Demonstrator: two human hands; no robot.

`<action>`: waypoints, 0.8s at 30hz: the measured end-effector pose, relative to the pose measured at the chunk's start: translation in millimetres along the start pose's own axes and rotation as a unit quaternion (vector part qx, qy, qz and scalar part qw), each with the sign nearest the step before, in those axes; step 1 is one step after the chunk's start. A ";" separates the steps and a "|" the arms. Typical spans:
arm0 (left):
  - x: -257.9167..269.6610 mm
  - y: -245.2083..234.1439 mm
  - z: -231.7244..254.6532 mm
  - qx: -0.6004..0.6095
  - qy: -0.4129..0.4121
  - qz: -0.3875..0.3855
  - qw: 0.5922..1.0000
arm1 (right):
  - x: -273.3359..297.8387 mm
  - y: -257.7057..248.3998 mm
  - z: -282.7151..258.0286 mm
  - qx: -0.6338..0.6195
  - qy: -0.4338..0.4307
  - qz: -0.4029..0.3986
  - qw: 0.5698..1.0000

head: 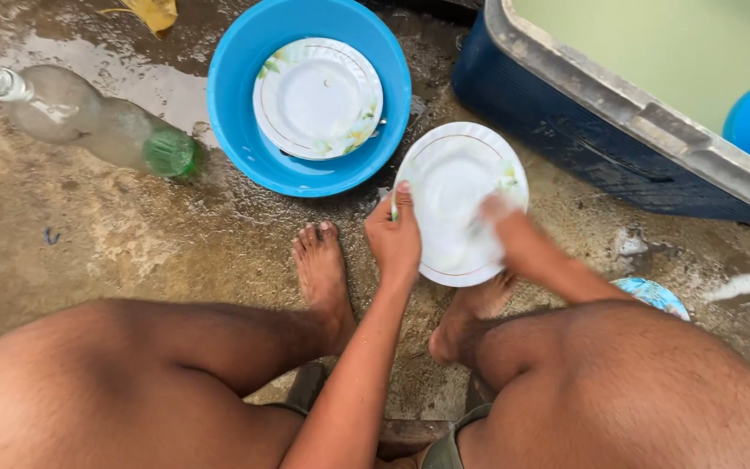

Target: The person is washing plates and spoons using a sponge and soapy water in an outdoor setting.

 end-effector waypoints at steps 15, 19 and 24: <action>17.7 26.7 9.9 0.018 -0.036 -0.044 0.998 | -20.1 34.8 37.7 0.103 -0.163 0.114 0.975; -9.1 8.3 -6.0 0.062 -0.018 0.015 0.998 | 21.9 33.8 15.5 0.070 -0.279 0.030 0.957; 0.4 12.5 9.0 0.076 -0.036 -0.030 0.996 | 3.6 -66.1 0.9 0.279 -0.011 0.186 0.942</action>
Point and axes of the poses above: each hand's wrist, its own x-axis away from the middle knuckle, its own y-axis out of the palm, z = x × y, the point moved 7 cm from there along -x, towards the middle knuckle, and after that the axes turned 2 degrees about z, right-handed, at the moved point
